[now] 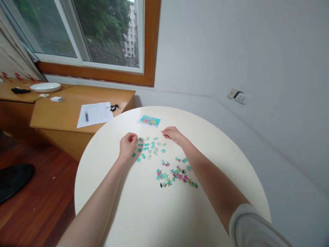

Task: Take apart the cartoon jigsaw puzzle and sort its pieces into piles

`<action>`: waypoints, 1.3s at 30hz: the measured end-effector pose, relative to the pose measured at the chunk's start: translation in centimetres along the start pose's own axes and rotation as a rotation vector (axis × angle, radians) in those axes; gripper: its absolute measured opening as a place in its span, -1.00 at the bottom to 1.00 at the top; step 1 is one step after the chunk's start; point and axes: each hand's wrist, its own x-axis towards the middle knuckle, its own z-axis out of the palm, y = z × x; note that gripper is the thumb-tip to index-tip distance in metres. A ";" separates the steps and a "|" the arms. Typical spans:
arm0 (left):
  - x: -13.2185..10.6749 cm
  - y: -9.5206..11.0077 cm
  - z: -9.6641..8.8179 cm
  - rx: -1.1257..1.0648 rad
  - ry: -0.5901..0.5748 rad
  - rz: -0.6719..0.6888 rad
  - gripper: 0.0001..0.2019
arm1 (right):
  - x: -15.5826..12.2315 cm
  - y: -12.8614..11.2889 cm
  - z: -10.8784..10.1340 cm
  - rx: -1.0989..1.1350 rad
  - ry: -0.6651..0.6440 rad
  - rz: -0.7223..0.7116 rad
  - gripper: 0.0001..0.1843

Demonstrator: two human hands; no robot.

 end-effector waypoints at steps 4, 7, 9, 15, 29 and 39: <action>-0.2 0.5 0.2 0.006 -0.028 -0.013 -0.83 | -3.2 1.5 -2.8 0.061 0.003 -0.025 -0.76; -0.8 1.2 0.7 0.019 -0.074 0.005 -0.82 | -6.5 2.8 -4.8 0.037 -0.028 -0.064 -0.84; -1.3 2.0 1.0 0.047 -0.108 0.027 -0.82 | -8.7 3.6 -5.9 -0.024 -0.110 -0.099 -0.85; -3.4 4.2 2.0 0.160 -0.276 0.097 -0.79 | -13.1 5.1 -6.5 -0.138 -0.174 -0.175 -0.82; -9.2 6.5 5.9 0.310 -0.922 0.544 -0.82 | -14.0 5.9 -5.8 -0.345 -0.325 -0.500 -0.71; -9.0 6.4 5.6 0.347 -0.952 0.483 -0.85 | -14.2 5.0 -5.7 -0.341 -0.296 -0.465 -0.90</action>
